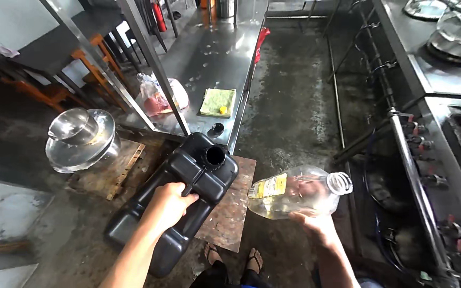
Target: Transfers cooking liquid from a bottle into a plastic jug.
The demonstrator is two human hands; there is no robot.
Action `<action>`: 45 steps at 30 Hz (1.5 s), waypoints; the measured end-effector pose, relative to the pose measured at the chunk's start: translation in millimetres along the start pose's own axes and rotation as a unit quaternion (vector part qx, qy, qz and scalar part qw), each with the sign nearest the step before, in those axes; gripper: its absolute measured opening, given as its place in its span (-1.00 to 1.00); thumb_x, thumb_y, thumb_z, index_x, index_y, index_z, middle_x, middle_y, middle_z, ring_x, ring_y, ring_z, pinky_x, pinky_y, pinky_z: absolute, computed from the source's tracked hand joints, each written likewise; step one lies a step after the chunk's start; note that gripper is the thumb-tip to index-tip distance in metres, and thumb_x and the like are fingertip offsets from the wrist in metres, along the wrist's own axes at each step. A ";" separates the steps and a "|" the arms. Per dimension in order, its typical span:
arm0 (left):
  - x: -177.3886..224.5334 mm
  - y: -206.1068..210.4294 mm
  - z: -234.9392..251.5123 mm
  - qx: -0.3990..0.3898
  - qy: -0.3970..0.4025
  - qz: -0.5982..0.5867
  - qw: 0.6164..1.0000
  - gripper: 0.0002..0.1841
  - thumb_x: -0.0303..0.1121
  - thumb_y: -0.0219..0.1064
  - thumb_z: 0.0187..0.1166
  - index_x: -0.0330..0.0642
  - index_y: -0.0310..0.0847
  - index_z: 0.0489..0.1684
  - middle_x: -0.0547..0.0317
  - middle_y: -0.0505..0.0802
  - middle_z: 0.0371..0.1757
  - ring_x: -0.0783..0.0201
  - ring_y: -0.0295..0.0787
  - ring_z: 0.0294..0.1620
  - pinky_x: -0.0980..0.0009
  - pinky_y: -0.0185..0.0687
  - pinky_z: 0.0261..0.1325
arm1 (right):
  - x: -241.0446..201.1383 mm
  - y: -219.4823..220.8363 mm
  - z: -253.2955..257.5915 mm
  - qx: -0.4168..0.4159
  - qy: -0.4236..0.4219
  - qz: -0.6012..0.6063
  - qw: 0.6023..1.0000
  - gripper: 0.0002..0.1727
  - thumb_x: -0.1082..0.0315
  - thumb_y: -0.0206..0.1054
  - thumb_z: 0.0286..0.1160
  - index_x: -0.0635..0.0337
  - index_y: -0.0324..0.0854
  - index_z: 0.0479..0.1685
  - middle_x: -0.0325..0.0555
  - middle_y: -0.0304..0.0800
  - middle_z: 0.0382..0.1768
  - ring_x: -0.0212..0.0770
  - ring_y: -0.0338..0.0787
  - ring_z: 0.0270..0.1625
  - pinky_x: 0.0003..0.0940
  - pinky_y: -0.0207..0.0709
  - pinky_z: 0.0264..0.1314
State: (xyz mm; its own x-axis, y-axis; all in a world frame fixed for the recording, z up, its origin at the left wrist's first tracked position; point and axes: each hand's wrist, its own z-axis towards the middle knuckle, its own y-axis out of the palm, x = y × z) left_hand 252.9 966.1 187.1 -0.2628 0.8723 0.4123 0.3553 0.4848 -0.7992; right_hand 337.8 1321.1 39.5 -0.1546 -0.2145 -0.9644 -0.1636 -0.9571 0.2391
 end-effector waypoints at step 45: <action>39.3 137.8 -61.7 -0.072 0.013 0.054 0.996 -0.67 0.00 0.44 0.57 -0.09 0.73 -0.29 0.23 0.83 -0.45 0.27 0.82 -0.42 0.20 0.77 -0.17 | -2.5 8.2 -65.5 0.076 0.063 -0.603 0.791 0.02 0.03 0.78 -0.26 -0.06 0.52 0.53 -0.03 0.72 0.27 0.12 0.68 0.31 0.25 0.48 0.39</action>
State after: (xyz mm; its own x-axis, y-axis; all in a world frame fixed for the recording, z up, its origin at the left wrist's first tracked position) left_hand 346.9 1071.1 120.1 -0.1930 0.9202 0.3406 0.5049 0.3908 -0.7697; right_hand 400.7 1301.1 36.5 0.3003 0.8106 -0.5027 -0.2346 -0.4480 -0.8627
